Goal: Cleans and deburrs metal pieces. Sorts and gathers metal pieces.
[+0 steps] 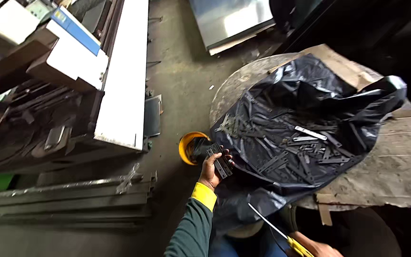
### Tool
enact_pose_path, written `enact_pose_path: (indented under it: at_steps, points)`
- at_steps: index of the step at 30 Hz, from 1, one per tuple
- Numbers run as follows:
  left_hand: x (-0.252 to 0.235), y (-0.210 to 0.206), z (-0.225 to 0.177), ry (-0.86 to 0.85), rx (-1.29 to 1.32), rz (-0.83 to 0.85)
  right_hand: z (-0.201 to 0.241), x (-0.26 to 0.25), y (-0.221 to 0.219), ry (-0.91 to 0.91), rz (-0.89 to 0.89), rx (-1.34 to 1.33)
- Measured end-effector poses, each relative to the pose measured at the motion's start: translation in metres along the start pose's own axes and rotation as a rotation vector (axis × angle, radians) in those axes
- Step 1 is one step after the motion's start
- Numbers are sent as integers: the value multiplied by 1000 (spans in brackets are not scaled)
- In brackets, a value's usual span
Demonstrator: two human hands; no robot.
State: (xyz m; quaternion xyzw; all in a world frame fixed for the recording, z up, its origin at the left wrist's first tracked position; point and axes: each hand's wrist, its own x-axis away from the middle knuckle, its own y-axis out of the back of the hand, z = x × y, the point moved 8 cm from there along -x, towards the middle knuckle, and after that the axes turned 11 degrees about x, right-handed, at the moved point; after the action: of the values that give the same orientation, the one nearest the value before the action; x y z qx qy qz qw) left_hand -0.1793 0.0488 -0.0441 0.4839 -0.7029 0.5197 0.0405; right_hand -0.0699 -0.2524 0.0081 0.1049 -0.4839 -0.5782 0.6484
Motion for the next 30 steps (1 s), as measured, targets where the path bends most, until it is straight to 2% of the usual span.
enact_pose_path:
  at_steps: [3,5,7,9,12,15,17,20,25,27,30]
  points:
    - [60,81,-37,-64,-104,-156,71,-1,-18,-7,77,206]
    - [88,128,-62,-104,-135,-198,112,-9,-37,19,98,312]
    - [114,170,-79,-130,-145,-225,147,-14,-58,20,226,377]
    - [134,202,-91,-135,-165,-248,177,-19,-70,21,322,402]
    - [156,230,-94,-116,-108,-270,204,-26,-69,20,274,394]
    - [168,248,-91,-125,-14,-256,214,-22,-81,28,347,422]
    - [172,254,-93,-143,-18,-234,214,-23,-82,20,326,435]
    - [180,263,-90,-150,-50,-217,219,-17,-89,27,387,469]
    - [186,268,-86,-116,-67,-259,222,-18,-81,28,354,457]
    - [186,269,-74,-81,-96,-252,210,-11,-87,3,422,476]
    - [187,274,-39,4,-176,-227,167,3,-101,-80,542,508]
